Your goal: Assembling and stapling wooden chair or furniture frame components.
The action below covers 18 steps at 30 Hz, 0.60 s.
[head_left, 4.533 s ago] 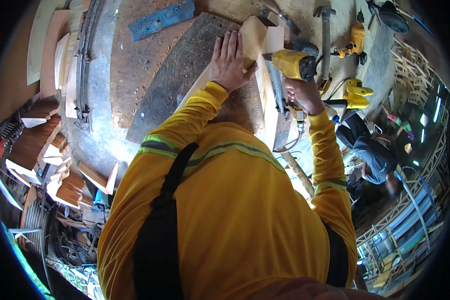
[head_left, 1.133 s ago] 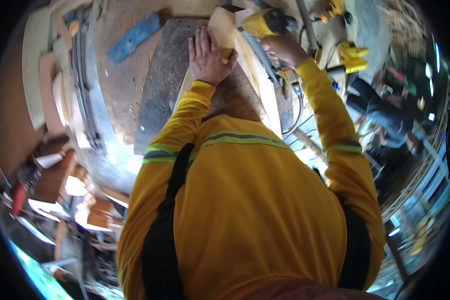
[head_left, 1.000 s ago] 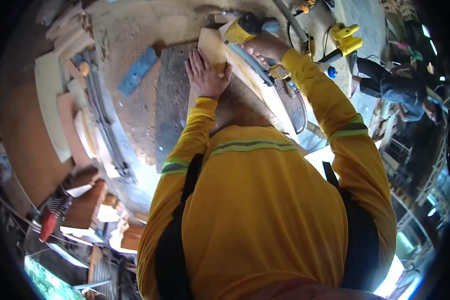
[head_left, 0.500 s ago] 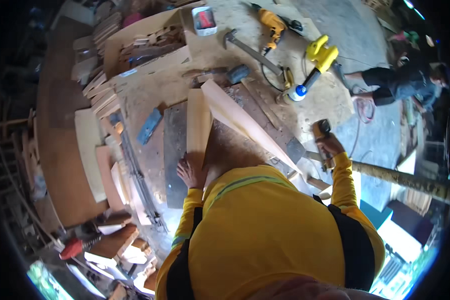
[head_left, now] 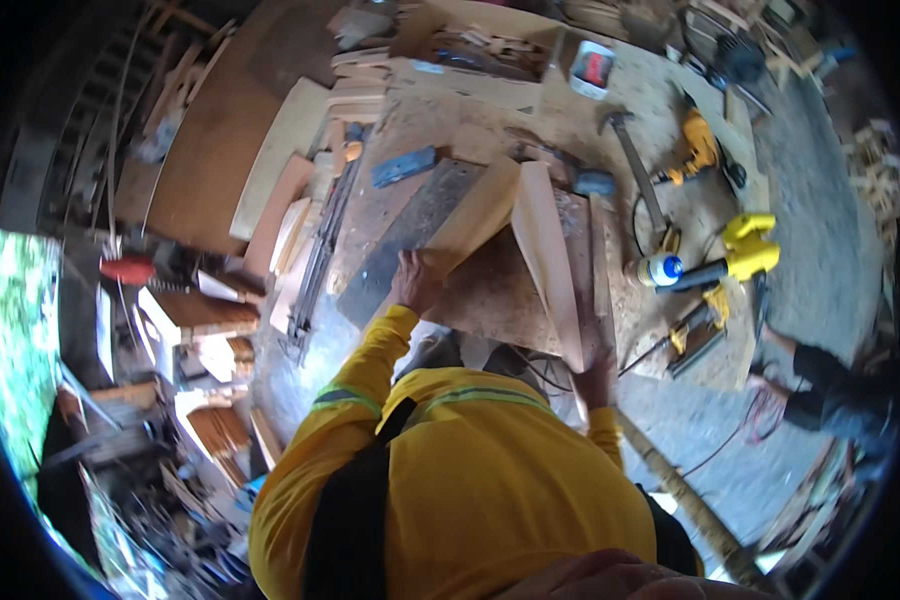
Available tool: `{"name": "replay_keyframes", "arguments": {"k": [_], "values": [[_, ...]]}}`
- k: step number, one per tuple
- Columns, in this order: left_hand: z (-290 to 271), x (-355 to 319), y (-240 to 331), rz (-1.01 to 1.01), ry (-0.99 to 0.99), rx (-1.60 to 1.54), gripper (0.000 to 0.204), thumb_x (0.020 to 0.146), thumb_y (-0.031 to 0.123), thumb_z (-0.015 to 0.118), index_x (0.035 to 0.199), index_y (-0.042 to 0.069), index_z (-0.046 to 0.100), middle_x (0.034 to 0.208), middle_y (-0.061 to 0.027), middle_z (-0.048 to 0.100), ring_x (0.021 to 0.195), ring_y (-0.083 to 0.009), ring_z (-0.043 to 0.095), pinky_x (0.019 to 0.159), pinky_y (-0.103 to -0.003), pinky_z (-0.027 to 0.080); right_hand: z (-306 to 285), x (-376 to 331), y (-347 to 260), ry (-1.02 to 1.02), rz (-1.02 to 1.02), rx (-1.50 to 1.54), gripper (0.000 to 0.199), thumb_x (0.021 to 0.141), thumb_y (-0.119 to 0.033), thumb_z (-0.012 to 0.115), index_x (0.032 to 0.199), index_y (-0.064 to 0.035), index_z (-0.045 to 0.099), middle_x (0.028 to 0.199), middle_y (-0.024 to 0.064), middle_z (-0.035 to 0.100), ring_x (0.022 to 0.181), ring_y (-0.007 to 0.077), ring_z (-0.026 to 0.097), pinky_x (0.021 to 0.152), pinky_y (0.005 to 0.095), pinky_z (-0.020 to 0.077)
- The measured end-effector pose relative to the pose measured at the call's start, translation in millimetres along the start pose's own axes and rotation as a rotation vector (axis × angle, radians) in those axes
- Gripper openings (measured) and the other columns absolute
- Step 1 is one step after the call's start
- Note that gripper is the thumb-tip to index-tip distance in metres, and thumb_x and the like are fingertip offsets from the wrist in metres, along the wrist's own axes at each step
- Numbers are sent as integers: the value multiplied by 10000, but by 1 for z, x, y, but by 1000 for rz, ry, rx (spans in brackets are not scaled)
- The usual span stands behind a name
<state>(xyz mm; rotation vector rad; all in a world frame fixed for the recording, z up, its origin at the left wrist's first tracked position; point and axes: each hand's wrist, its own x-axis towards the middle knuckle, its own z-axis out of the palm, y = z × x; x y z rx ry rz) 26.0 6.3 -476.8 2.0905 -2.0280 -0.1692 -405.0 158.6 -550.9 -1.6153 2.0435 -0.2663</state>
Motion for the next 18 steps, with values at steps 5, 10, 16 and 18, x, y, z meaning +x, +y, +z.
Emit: {"name": "replay_keyframes", "arguments": {"k": [5, 10, 16, 18], "values": [[-80, 7, 15, -105, -233, -216, 743, 600, 361, 875, 1209, 40, 596, 1145, -234, 618, 1058, -427, 624, 866, -495, 550, 34, -3, -10, 123, -326, -125, 1064, 760, -532, 789, 1535, 21, 313, 1536, 274, 369, 1415, 466, 333, 1202, 548, 240], [-126, -5, 17, -105, -394, -331, 757, 555, 392, 914, 1185, 76, 637, 1014, -205, 726, 980, -406, 698, 861, -477, 561, 39, 2, 8, 104, -411, -18, 878, 826, -512, 769, 1478, -20, 447, 1427, 249, 467, 1300, 434, 427, 1120, 522, 338], [-223, -116, -61, -93, -171, -393, 712, 543, 292, 856, 1168, 57, 609, 945, -198, 681, 922, -423, 660, 831, -493, 537, 27, -38, -78, -104, -331, 671, 838, 773, -321, 812, 1445, 13, 440, 1310, 210, 563, 1187, 330, 536, 1033, 435, 421], [-254, -159, -110, -142, -110, -436, 715, 549, 291, 850, 1173, 50, 599, 966, -203, 676, 934, -425, 653, 830, -494, 535, 27, -47, -128, -154, -372, 773, 854, 722, -246, 843, 1429, 22, 447, 1283, 208, 594, 1164, 312, 569, 1013, 421, 444]]}}
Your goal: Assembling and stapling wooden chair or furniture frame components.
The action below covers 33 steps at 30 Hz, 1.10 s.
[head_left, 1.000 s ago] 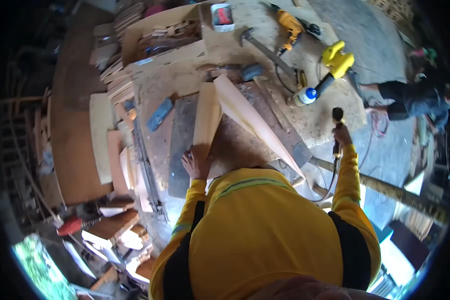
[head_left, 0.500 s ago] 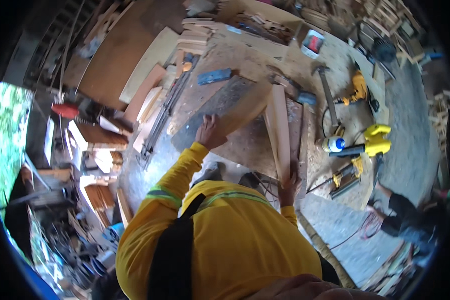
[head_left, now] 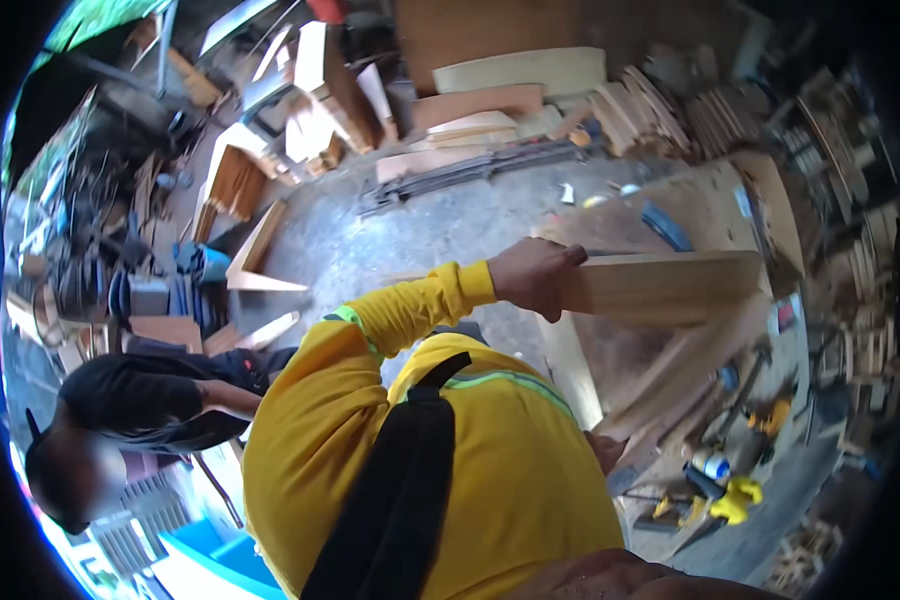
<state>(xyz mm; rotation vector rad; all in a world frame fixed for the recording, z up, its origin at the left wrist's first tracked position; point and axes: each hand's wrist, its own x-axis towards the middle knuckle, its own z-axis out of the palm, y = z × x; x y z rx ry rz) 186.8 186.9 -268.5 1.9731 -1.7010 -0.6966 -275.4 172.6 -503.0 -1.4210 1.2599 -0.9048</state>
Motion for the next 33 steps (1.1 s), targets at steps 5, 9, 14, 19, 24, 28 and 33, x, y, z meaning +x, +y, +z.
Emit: {"name": "replay_keyframes", "arguments": {"k": [5, 9, 14, 19, 24, 28, 33], "values": [[-82, -91, -135, 106, 376, -104, 750, 565, 279, 843, 1218, 40, 564, 1065, -221, 652, 998, -419, 632, 858, -472, 534, 119, 53, -81, -21, -232, -320, 825, 642, -148, 845, 1370, 37, 502, 1213, 208, 650, 1124, 308, 629, 981, 413, 485], [-111, -167, -228, 2, 739, -258, 776, 580, 220, 852, 1276, 49, 554, 1134, -191, 642, 1074, -332, 634, 930, -417, 522, 217, 80, -155, -126, -447, -449, 760, 632, -123, 819, 1320, 34, 539, 1169, 196, 664, 1097, 303, 645, 959, 411, 502], [-159, -264, -297, -78, 774, -391, 806, 626, 244, 913, 1315, 38, 549, 1140, -132, 651, 1075, -236, 627, 953, -371, 509, 365, 73, -256, -624, -541, -392, 594, 675, -76, 790, 1218, -1, 564, 1091, 130, 649, 1019, 226, 634, 887, 377, 527], [-205, -323, -352, -355, 856, -661, 891, 593, 473, 950, 1266, 20, 580, 1128, -139, 665, 1020, -265, 643, 927, -378, 522, 488, 54, -302, -881, -501, -243, 542, 644, -118, 786, 1126, -17, 558, 972, 94, 652, 861, 227, 651, 808, 390, 536], [-205, -329, -428, -560, 1162, -509, 915, 611, 564, 933, 1267, 19, 602, 1149, -169, 685, 1043, -277, 667, 935, -369, 529, 601, 59, -298, -1171, -547, -369, 540, 653, -118, 766, 1133, -9, 546, 912, 117, 642, 824, 275, 655, 763, 397, 533], [-198, -366, -490, -703, 1370, -648, 935, 604, 605, 920, 1261, 12, 618, 1172, -175, 691, 1094, -270, 669, 953, -360, 522, 719, 68, -291, -1284, -792, -452, 546, 652, -129, 772, 1136, -11, 550, 918, 163, 651, 825, 344, 668, 746, 418, 534], [-232, -419, -532, -604, 1884, -812, 630, 847, 502, 764, 1218, 8, 639, 1165, -129, 694, 1092, -233, 658, 955, -349, 513, 864, 62, -312, -1375, -1146, -500, 509, 673, -196, 823, 1080, -23, 569, 904, 219, 654, 845, 435, 661, 739, 440, 537]]}}
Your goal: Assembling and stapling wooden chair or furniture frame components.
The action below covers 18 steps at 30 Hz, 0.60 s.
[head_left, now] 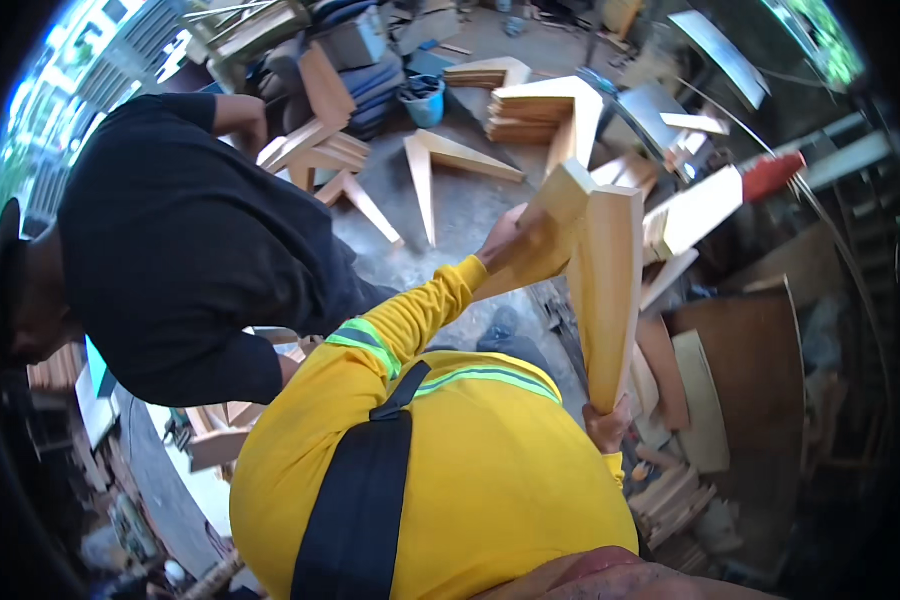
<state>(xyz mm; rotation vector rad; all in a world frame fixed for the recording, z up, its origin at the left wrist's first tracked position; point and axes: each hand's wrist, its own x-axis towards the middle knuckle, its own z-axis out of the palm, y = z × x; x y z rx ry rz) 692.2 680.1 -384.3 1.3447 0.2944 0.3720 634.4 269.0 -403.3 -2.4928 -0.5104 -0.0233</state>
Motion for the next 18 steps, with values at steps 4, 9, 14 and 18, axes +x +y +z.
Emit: {"name": "replay_keyframes", "arguments": {"k": [4, 9, 14, 18], "values": [[-34, 44, 18, 60, 430, -579, 298, 957, 262, 668, 1164, 48, 649, 1127, -99, 692, 1067, -199, 641, 924, -353, 510, 20, 104, -19, -61, -166, 51, 506, 715, -266, 864, 1045, -29, 562, 852, 223, 642, 832, 461, 652, 714, 465, 523], [-101, 87, 5, 341, 760, 212, 193, 1013, 156, 510, 1027, 65, 679, 1009, -85, 699, 1014, -198, 643, 832, -359, 515, 40, 228, -72, -193, -421, 238, 469, 793, -307, 859, 1032, -34, 561, 821, 208, 618, 757, 412, 626, 674, 457, 500], [-155, 145, -17, 360, 977, 412, 211, 988, 206, 561, 903, 67, 695, 915, -60, 694, 970, -185, 640, 783, -334, 502, 84, 325, -129, -209, -429, 191, 406, 813, -268, 852, 983, -34, 567, 788, 134, 600, 682, 262, 568, 630, 368, 471], [-199, 184, -1, 215, 749, -420, 267, 966, 255, 622, 1128, 45, 654, 980, -100, 687, 951, -201, 641, 795, -338, 495, 98, 404, -174, -308, -314, 326, 355, 835, -244, 840, 919, -38, 563, 793, 39, 581, 695, 129, 494, 615, 276, 425]]}}
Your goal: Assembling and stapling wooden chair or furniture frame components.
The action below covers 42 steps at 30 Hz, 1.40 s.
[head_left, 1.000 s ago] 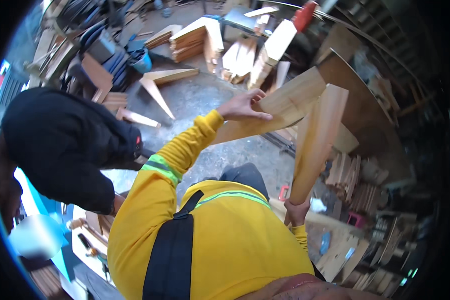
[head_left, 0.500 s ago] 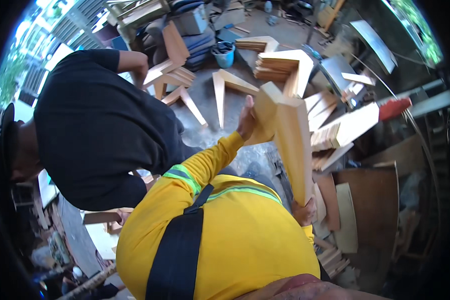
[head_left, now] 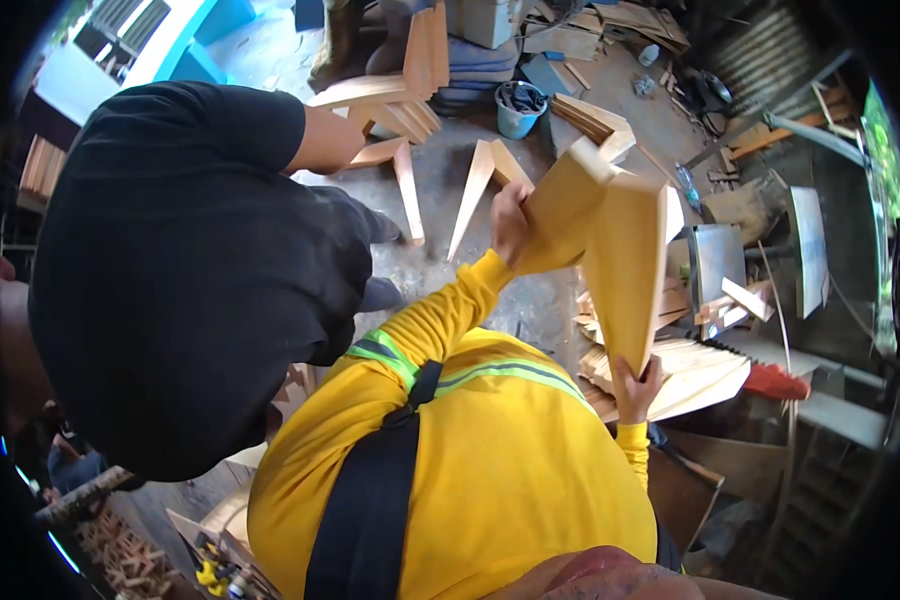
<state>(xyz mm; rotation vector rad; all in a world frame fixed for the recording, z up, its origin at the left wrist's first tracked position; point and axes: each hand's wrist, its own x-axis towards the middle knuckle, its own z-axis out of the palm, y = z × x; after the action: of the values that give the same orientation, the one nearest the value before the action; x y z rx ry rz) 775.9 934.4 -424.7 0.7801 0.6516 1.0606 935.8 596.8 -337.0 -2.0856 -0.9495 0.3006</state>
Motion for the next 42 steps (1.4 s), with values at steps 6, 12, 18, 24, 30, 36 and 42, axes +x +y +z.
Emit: {"name": "replay_keyframes", "arguments": {"k": [6, 12, 18, 24, 30, 36, 42], "values": [[-43, 33, 49, 159, -111, 970, 1105, 672, 488, 885, 1485, 26, 296, 1233, -207, 665, 1185, -358, 619, 1014, -386, 464, 20, 167, -13, -271, 165, 160, 339, 864, -289, 817, 978, -39, 620, 833, -20, 580, 734, 71, 495, 619, 235, 413], [-111, 54, -53, -374, 62, 1121, 1078, 607, 454, 876, 1461, 20, 383, 1253, -272, 645, 1160, -451, 624, 1029, -459, 497, 156, 309, 62, -625, 319, -80, 490, 828, -364, 814, 1044, 41, 644, 927, 124, 667, 847, 215, 638, 769, 354, 526], [-212, 155, -222, -697, 264, 1259, 920, 650, 414, 809, 1385, 8, 433, 1168, -288, 672, 1087, -467, 650, 961, -484, 538, 392, 401, 249, -895, -113, -410, 575, 653, -276, 878, 1088, 10, 634, 1139, 263, 623, 1105, 445, 578, 970, 464, 483], [-316, 273, -382, -864, 292, 1384, 837, 655, 448, 815, 1274, 5, 467, 1127, -301, 684, 1071, -470, 662, 947, -494, 543, 577, 461, 403, -1025, 60, -698, 866, 687, -275, 884, 1388, -39, 431, 1404, 230, 514, 1299, 454, 478, 1096, 521, 399], [-377, 324, -468, -868, 332, 1371, 775, 655, 468, 831, 1191, 15, 501, 1167, -310, 667, 1099, -466, 653, 958, -503, 534, 657, 489, 463, -968, -18, -655, 781, 718, -230, 870, 1348, -44, 447, 1407, 247, 482, 1303, 460, 474, 1078, 536, 410], [-409, 321, -534, -333, 178, 1741, 751, 738, 415, 837, 1233, -5, 461, 1253, -307, 616, 1120, -475, 630, 965, -468, 534, 694, 483, 515, -937, 188, -640, 796, 742, -201, 867, 1353, -43, 382, 1357, 304, 497, 1298, 467, 501, 1066, 504, 440], [-400, 324, -550, -496, 286, 1507, 709, 745, 307, 845, 1263, 32, 447, 1244, -261, 620, 1102, -475, 632, 972, -494, 524, 684, 472, 511, -1023, 147, -781, 694, 782, -195, 838, 1279, -27, 384, 1234, 300, 604, 1157, 470, 618, 994, 496, 504]]}}
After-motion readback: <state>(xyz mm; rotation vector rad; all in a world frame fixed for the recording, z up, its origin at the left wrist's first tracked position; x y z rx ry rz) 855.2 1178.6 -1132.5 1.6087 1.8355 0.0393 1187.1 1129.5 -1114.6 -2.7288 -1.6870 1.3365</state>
